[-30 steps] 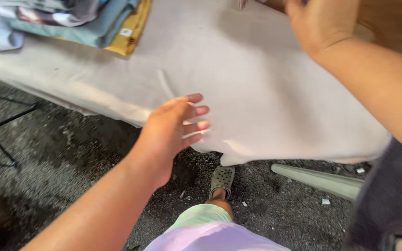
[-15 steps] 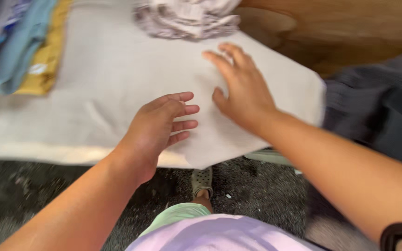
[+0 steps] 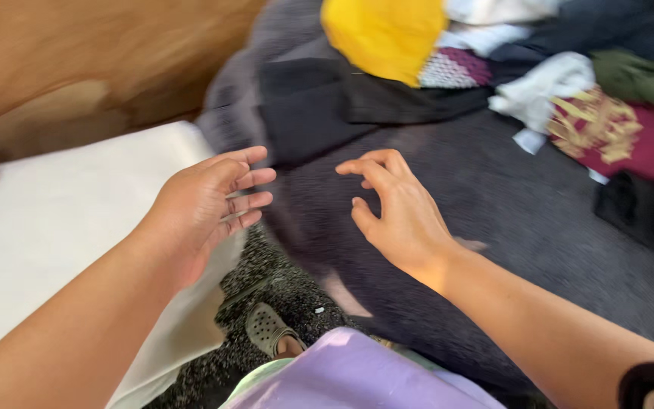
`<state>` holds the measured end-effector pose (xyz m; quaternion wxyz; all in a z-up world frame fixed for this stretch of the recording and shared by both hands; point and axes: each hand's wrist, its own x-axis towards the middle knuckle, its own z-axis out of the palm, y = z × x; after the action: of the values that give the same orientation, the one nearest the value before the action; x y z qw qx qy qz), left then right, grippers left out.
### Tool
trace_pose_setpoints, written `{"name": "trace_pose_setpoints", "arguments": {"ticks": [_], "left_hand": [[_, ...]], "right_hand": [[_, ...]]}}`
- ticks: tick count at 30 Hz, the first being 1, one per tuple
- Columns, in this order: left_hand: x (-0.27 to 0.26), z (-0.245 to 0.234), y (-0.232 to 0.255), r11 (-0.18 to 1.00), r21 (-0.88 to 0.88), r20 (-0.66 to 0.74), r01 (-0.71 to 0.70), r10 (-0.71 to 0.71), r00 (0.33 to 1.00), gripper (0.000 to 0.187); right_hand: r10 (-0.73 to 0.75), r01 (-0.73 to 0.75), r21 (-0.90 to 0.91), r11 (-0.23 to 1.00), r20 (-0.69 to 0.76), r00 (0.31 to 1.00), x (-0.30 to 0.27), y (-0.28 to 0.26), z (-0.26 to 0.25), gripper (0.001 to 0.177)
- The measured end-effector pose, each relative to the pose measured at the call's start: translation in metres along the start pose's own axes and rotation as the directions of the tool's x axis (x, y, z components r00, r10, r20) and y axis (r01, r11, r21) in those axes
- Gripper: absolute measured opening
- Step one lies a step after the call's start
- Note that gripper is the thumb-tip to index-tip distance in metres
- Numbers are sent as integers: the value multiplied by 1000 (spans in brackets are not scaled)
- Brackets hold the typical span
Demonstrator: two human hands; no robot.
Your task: The person folds several garments one by one on a gray towel-covered surface. They smooth and fold a light gray t-shirt, a dark polo shirt, a light-colored short, dark shorts, and an olive green short, placing each folded item on a nearby white table.
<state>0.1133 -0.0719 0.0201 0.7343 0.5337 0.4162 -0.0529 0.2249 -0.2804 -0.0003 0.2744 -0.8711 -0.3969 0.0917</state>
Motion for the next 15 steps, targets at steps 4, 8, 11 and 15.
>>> {"name": "trace_pose_setpoints", "arguments": {"ticks": [4,8,11,15], "left_hand": [[2,105,1,996,93,125,0,-12,992,43],[-3,204,-11,987,158,191,20,-50,980,43],[-3,271,-25,980,191,194,50,-87,977,43],[-8,352,-40,981,179,195,69,-105,975,45]], "right_hand": [[230,-224,75,972,-79,970,-52,81,-51,36],[386,-358,183,915,-148,911,-98,165,-98,33],[381,-332,221,917,-244,892,-123,241,-133,33],[129,-54,170,984,-473,871,-113,340,-196,36]]}}
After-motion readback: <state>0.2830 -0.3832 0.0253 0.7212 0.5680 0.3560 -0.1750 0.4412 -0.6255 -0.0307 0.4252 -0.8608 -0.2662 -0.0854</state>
